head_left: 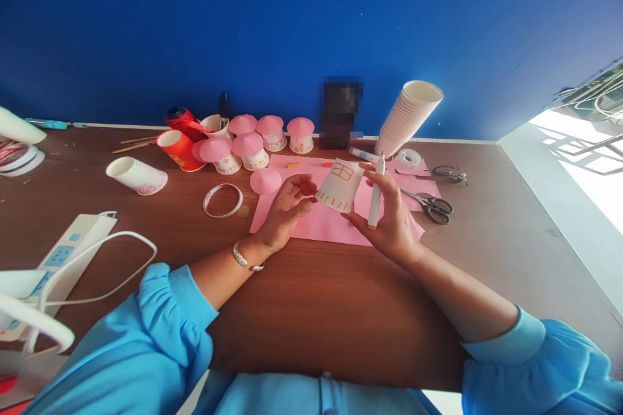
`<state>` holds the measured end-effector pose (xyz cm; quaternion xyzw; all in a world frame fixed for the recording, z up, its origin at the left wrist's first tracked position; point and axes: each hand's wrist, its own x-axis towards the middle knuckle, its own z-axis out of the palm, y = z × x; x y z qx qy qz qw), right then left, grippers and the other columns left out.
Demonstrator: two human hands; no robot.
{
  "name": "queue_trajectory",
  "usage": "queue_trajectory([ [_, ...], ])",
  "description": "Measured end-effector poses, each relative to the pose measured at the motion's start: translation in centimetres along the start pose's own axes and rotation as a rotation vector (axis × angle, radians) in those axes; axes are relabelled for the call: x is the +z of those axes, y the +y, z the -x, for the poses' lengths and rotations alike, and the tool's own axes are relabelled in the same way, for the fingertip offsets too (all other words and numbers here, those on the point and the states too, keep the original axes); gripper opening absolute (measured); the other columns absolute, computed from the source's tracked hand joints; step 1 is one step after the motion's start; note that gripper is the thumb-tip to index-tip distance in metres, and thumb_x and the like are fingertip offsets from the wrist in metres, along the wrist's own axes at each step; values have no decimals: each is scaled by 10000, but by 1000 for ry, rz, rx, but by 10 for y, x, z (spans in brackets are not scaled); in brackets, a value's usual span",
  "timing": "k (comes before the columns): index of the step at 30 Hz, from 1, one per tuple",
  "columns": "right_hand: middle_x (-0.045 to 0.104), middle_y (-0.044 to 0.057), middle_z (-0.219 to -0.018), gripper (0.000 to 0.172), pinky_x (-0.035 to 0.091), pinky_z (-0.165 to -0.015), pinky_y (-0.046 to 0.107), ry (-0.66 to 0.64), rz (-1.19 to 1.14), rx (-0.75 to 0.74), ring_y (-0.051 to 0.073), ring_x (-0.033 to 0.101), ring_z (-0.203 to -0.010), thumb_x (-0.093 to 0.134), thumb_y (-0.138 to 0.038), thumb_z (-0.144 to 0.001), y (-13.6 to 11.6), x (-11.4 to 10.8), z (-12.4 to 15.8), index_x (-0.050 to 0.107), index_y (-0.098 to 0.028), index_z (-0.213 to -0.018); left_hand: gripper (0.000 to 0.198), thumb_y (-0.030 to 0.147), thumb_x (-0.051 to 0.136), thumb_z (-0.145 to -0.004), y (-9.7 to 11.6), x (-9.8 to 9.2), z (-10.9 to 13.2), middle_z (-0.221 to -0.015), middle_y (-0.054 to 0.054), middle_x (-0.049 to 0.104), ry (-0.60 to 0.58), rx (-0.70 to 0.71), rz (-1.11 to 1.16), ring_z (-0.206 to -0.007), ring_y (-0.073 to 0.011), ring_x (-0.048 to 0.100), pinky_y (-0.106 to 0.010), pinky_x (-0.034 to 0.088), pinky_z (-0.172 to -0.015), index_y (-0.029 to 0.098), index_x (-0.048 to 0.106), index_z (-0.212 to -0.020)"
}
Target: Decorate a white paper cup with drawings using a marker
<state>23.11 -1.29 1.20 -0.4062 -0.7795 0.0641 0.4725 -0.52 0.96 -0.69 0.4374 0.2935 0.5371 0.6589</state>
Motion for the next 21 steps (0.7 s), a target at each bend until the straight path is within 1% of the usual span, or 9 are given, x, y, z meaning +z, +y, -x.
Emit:
queue_trajectory([
  [3, 605, 179, -1540, 756, 526, -1187, 656, -9, 10, 9, 377, 605, -1441, 800, -327, -942, 5, 1, 2, 383, -293, -1571, 584, 477, 955, -698, 1, 2, 0, -1040, -44, 661, 36, 23, -19, -1021, -193, 618, -342, 536, -948, 216, 692, -1150],
  [6, 609, 167, -1537, 755, 530, -1181, 655, -5, 24, 15, 379, 606, -1438, 793, -294, -937, 9, 3, 3, 383, -304, -1570, 420, 423, 924, -747, 1, 2, 0, -925, -17, 654, 81, 35, -31, -871, -153, 619, -315, 541, -857, 197, 712, -1030],
  [8, 603, 168, -1542, 762, 542, -1168, 653, 4, 46, 2, 381, 606, -1436, 792, -270, -929, 12, 4, 3, 376, -305, -1567, 295, 366, 892, -778, 2, 2, 0, -833, -2, 650, 109, 17, -45, -777, -133, 606, -296, 526, -783, 183, 716, -929],
  [10, 594, 175, -1545, 762, 565, -1144, 648, 24, 78, -27, 382, 607, -1432, 785, -255, -927, 12, 5, 3, 371, -304, -1564, 235, 332, 874, -781, 3, 2, 0, -759, 5, 650, 99, -34, -35, -714, -125, 596, -286, 512, -730, 175, 718, -863],
  [12, 587, 189, -1547, 751, 587, -1117, 643, 52, 102, -59, 387, 601, -1439, 776, -255, -935, 12, 5, 2, 370, -295, -1566, 243, 353, 873, -778, 4, 3, 1, -729, -1, 659, 50, -100, -3, -678, -127, 594, -284, 504, -683, 166, 735, -847],
  [14, 581, 211, -1548, 738, 601, -1098, 641, 74, 110, -90, 393, 593, -1450, 767, -267, -952, 11, 5, 1, 370, -278, -1574, 304, 421, 869, -795, 5, 4, 2, -745, -31, 686, -8, -160, 9, -658, -138, 607, -288, 494, -630, 142, 761, -848],
  [16, 589, 224, -1532, 731, 610, -1081, 648, 86, 123, -125, 395, 606, -1438, 770, -278, -960, 10, 5, 1, 372, -272, -1574, 372, 472, 891, -788, 5, 6, 3, -787, -58, 722, -76, -256, 33, -644, -128, 608, -282, 491, -622, 126, 792, -882],
  [17, 599, 226, -1518, 734, 617, -1067, 649, 86, 135, -143, 393, 622, -1420, 775, -281, -960, 10, 5, 1, 372, -275, -1573, 400, 496, 898, -784, 5, 7, 4, -805, -70, 731, -94, -278, 48, -651, -128, 612, -280, 492, -621, 118, 797, -867],
  [21, 631, 233, -1470, 764, 629, -1033, 645, 70, 155, -208, 393, 676, -1352, 793, -287, -954, 8, 6, 3, 360, -283, -1583, 421, 514, 925, -759, 4, 8, 4, -739, -50, 694, -101, -303, 113, -654, -124, 606, -255, 469, -592, 119, 789, -808],
])
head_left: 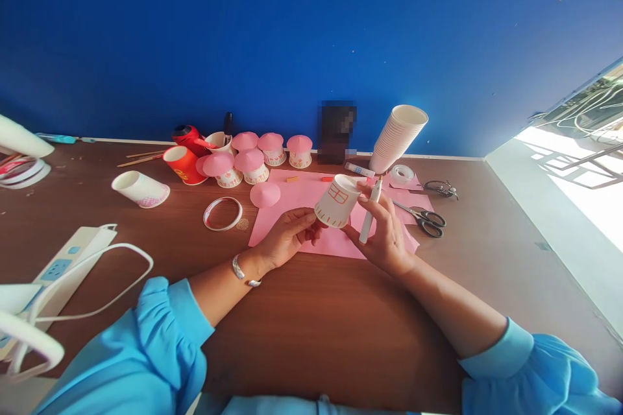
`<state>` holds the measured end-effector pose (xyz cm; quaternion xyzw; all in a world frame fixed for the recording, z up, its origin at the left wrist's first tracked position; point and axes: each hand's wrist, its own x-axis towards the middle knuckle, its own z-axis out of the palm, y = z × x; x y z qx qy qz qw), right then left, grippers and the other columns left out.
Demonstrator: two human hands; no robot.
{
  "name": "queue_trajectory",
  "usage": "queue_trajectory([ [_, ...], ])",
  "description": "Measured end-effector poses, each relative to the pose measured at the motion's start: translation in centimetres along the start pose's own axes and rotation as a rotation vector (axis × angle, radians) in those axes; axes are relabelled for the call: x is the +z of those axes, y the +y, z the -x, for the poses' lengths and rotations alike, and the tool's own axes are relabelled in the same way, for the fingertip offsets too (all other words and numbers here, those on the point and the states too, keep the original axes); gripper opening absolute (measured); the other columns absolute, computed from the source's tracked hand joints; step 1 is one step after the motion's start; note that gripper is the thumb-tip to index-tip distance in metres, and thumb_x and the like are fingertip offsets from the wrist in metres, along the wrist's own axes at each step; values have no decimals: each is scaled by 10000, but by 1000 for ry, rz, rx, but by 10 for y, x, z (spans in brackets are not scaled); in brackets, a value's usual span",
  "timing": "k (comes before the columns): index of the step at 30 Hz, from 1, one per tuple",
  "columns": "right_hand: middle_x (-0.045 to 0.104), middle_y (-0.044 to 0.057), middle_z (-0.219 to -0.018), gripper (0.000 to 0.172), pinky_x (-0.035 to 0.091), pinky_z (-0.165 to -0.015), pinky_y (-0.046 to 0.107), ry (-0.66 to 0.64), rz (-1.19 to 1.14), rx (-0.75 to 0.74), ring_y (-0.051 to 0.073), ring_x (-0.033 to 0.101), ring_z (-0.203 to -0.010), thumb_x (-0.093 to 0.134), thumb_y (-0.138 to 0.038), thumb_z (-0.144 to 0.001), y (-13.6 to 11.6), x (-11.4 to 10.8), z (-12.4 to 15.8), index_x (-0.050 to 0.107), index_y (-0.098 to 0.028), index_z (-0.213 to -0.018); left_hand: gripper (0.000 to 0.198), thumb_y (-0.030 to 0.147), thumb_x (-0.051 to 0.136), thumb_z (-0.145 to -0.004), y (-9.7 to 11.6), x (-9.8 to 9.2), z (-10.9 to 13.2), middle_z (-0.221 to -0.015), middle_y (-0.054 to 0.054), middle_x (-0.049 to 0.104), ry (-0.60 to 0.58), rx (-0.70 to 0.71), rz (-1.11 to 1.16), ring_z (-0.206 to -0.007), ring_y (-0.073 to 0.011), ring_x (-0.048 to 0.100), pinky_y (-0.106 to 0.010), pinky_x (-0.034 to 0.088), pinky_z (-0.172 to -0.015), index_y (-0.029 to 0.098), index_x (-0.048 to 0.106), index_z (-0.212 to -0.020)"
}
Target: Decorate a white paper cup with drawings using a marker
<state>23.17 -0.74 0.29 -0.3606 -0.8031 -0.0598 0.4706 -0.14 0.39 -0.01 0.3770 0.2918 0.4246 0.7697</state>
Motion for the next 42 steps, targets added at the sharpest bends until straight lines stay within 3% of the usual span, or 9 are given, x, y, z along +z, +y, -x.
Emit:
queue_trajectory([
  [8, 584, 221, -1570, 807, 627, -1048, 626, -54, -37, 33, 403, 640, -1408, 789, -282, -951, -2, 0, 2, 331, -296, -1615, 423, 463, 974, -703, 2, 0, 0, -676, -23, 675, 56, -62, 45, -610, -106, 603, -240, 468, -594, 124, 723, -730],
  [13, 603, 207, -1555, 788, 647, -1036, 571, -67, -75, 74, 381, 632, -1412, 767, -216, -949, 0, 2, 3, 353, -264, -1617, 438, 467, 975, -698, 3, 2, 0, -679, -20, 672, 63, -93, 55, -598, -107, 589, -246, 449, -568, 125, 701, -717],
  [22, 657, 233, -1472, 770, 665, -1012, 557, -42, -41, 47, 376, 676, -1356, 784, -253, -952, 1, 4, 5, 386, -225, -1610, 472, 513, 952, -718, 3, 2, 1, -695, -23, 668, 58, -76, 14, -590, -103, 589, -243, 422, -558, 129, 678, -736],
  [37, 625, 194, -1539, 777, 638, -1070, 582, -85, -65, 114, 368, 659, -1371, 788, -293, -945, 2, 3, 6, 377, -272, -1605, 444, 480, 972, -698, 3, 1, 0, -704, -18, 679, 77, -102, 39, -612, -107, 598, -247, 449, -581, 133, 699, -735],
  [42, 650, 215, -1487, 726, 672, -998, 555, -84, -34, 104, 364, 688, -1317, 759, -280, -961, 1, 3, 6, 400, -240, -1591, 434, 476, 949, -736, 3, 2, 1, -703, -25, 680, 72, -82, 20, -605, -104, 593, -252, 451, -588, 127, 691, -742],
])
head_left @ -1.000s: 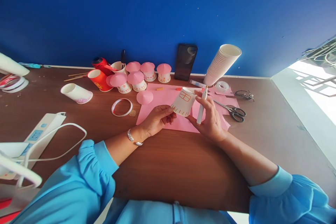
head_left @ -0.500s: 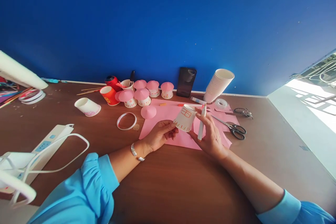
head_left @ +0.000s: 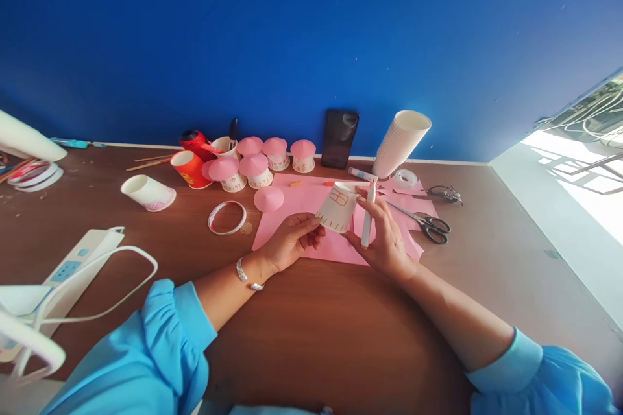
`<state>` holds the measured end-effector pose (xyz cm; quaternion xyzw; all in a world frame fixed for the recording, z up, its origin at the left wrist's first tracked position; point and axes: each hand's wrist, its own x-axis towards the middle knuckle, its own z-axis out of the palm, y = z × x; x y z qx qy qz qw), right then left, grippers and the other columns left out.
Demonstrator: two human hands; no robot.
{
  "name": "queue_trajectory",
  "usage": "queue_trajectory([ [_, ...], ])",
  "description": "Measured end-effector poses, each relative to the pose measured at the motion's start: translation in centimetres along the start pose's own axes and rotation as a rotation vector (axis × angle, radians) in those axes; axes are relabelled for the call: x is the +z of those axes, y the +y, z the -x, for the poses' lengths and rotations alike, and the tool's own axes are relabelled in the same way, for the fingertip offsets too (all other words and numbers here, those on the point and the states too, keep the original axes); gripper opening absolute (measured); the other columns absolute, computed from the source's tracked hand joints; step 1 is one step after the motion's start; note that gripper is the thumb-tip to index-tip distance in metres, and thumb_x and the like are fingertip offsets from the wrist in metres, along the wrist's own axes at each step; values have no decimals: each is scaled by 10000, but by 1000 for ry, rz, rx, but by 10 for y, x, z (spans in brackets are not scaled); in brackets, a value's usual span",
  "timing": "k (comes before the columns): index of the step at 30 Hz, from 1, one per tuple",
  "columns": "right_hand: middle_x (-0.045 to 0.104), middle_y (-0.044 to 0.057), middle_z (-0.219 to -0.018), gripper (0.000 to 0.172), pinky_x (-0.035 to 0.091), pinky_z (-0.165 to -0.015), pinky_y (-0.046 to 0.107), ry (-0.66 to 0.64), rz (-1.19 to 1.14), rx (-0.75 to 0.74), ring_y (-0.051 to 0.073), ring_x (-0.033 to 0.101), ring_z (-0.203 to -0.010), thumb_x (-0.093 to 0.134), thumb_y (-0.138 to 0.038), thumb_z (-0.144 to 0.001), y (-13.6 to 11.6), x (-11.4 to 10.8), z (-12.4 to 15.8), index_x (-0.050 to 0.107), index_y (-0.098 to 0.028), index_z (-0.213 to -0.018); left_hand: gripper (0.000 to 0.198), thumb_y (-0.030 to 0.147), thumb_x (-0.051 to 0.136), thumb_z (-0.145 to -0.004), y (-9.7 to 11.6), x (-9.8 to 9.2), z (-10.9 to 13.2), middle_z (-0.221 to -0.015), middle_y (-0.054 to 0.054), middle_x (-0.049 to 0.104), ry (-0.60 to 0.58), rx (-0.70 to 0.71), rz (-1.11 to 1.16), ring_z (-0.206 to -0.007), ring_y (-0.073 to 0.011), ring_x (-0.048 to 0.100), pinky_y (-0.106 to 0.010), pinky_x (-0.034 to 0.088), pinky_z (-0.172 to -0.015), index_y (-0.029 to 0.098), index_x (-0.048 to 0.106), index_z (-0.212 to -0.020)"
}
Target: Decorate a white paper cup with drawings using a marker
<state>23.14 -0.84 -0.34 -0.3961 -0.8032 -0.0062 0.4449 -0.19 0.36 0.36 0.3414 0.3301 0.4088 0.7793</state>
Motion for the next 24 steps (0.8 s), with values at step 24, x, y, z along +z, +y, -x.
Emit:
queue_trajectory([
  [24, 631, 197, -1519, 758, 648, -1034, 572, 16, -55, 33, 362, 666, -1344, 785, -283, -943, 1, -1, -1, 393, -265, -1592, 483, 575, 889, -770, -3, -3, -2, -646, -25, 634, 4, 44, -43, -574, -116, 555, -266, 444, -557, 132, 705, -712],
])
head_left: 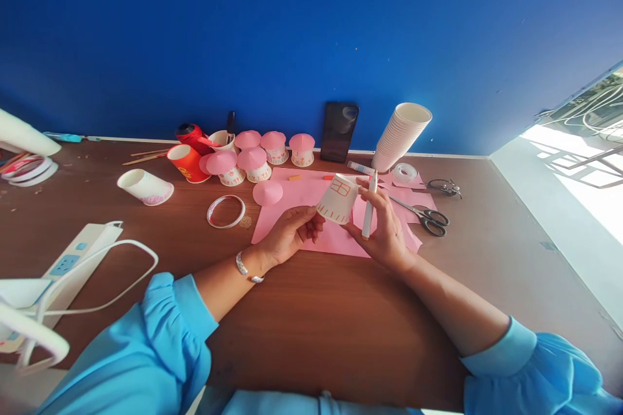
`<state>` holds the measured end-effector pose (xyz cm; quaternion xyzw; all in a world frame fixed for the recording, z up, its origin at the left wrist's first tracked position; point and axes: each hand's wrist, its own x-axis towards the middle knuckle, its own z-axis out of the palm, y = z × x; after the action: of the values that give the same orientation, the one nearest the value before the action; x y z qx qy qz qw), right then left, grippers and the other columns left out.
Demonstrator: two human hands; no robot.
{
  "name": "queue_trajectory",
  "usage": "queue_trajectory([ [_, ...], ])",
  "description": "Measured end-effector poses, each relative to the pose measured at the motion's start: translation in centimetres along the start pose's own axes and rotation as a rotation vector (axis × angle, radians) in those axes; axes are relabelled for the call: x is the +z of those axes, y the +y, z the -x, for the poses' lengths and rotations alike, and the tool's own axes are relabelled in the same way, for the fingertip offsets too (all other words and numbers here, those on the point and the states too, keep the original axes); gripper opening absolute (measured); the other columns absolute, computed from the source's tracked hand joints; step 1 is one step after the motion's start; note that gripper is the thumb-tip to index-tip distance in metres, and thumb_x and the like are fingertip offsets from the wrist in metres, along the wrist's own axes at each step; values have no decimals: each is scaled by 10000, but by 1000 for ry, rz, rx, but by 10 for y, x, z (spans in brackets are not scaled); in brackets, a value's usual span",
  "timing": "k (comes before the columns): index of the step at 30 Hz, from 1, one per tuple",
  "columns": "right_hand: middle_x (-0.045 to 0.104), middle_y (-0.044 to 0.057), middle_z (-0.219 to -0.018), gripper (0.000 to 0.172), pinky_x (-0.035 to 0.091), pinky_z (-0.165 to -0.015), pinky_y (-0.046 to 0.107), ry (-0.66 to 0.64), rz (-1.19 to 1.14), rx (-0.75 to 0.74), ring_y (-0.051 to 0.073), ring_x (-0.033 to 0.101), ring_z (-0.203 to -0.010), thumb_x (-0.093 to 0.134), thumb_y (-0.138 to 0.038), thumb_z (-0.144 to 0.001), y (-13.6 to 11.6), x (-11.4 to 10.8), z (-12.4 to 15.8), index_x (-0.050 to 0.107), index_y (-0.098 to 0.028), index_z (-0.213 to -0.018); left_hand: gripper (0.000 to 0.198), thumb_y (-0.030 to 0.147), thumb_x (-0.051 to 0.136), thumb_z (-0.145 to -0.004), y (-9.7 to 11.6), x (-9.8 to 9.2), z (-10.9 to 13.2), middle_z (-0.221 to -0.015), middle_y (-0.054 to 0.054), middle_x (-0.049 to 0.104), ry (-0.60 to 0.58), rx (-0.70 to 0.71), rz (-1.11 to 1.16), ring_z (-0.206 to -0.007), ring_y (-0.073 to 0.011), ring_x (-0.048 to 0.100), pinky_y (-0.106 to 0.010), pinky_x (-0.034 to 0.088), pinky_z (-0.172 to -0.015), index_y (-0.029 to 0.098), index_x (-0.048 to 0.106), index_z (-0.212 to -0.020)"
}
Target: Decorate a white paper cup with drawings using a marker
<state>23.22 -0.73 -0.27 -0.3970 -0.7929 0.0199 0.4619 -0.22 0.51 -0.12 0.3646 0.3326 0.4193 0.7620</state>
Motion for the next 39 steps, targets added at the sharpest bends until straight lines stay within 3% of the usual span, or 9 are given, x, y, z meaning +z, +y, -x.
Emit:
queue_trajectory([
  [5, 621, 189, -1530, 758, 627, -1085, 594, -12, -45, 65, 364, 649, -1386, 800, -315, -937, 1, -1, -1, 400, -268, -1580, 336, 462, 865, -817, 2, 2, 2, -714, 18, 597, 85, 116, -9, -618, -98, 516, -248, 428, -575, 170, 697, -814],
  [7, 634, 185, -1512, 757, 633, -1075, 601, -19, -39, 85, 369, 667, -1364, 804, -335, -933, 1, -2, 0, 407, -266, -1574, 332, 397, 902, -782, 1, 2, 1, -926, -7, 673, 126, 203, -36, -831, -132, 609, -254, 506, -724, 203, 725, -987],
  [9, 649, 179, -1491, 749, 643, -1057, 598, -35, -32, 90, 368, 682, -1341, 801, -356, -936, 1, -3, 0, 411, -266, -1569, 486, 376, 932, -753, -1, 1, 1, -1201, -50, 696, 121, 246, -65, -1136, -194, 630, -302, 532, -938, 247, 721, -1171],
  [11, 664, 174, -1469, 728, 653, -1039, 587, -55, -29, 76, 363, 688, -1328, 791, -366, -946, -1, -4, -1, 417, -269, -1562, 632, 389, 950, -738, -2, 0, 0, -1412, -83, 652, 49, 224, -82, -1368, -260, 560, -361, 491, -1085, 281, 690, -1304],
  [13, 668, 178, -1469, 705, 653, -1035, 579, -86, -32, 44, 358, 686, -1327, 780, -358, -959, -4, -4, -4, 418, -270, -1558, 703, 388, 959, -734, -3, -1, 0, -1496, -105, 626, -50, 183, -104, -1453, -306, 519, -394, 458, -1137, 285, 671, -1368],
  [18, 645, 206, -1509, 705, 625, -1066, 597, -135, -57, -55, 366, 659, -1374, 780, -310, -966, -12, -5, -9, 409, -258, -1564, 645, 334, 951, -757, -1, 0, 3, -1420, -113, 696, -146, 107, -208, -1352, -324, 597, -408, 480, -1082, 253, 694, -1343],
  [26, 633, 188, -1540, 737, 596, -1123, 577, -128, -187, -33, 353, 630, -1439, 772, -313, -964, -17, -9, -12, 372, -288, -1582, 550, 449, 887, -819, 3, -1, 7, -1267, -161, 762, -358, -18, -10, -1259, -362, 693, -507, 501, -1084, 209, 720, -1285],
  [34, 642, 193, -1521, 728, 600, -1079, 616, -109, -85, -12, 381, 646, -1379, 797, -326, -950, -15, -2, -9, 415, -285, -1568, 710, 318, 977, -714, -5, 2, 2, -1483, -113, 640, -164, 149, -208, -1445, -364, 523, -496, 443, -1175, 261, 649, -1342],
  [39, 630, 172, -1549, 757, 595, -1106, 601, -103, -147, -24, 368, 629, -1418, 816, -342, -945, -16, -4, -10, 410, -316, -1584, 619, 366, 923, -793, -6, -3, 1, -1442, -117, 677, -194, 117, -239, -1402, -367, 558, -493, 451, -1140, 248, 661, -1341],
])
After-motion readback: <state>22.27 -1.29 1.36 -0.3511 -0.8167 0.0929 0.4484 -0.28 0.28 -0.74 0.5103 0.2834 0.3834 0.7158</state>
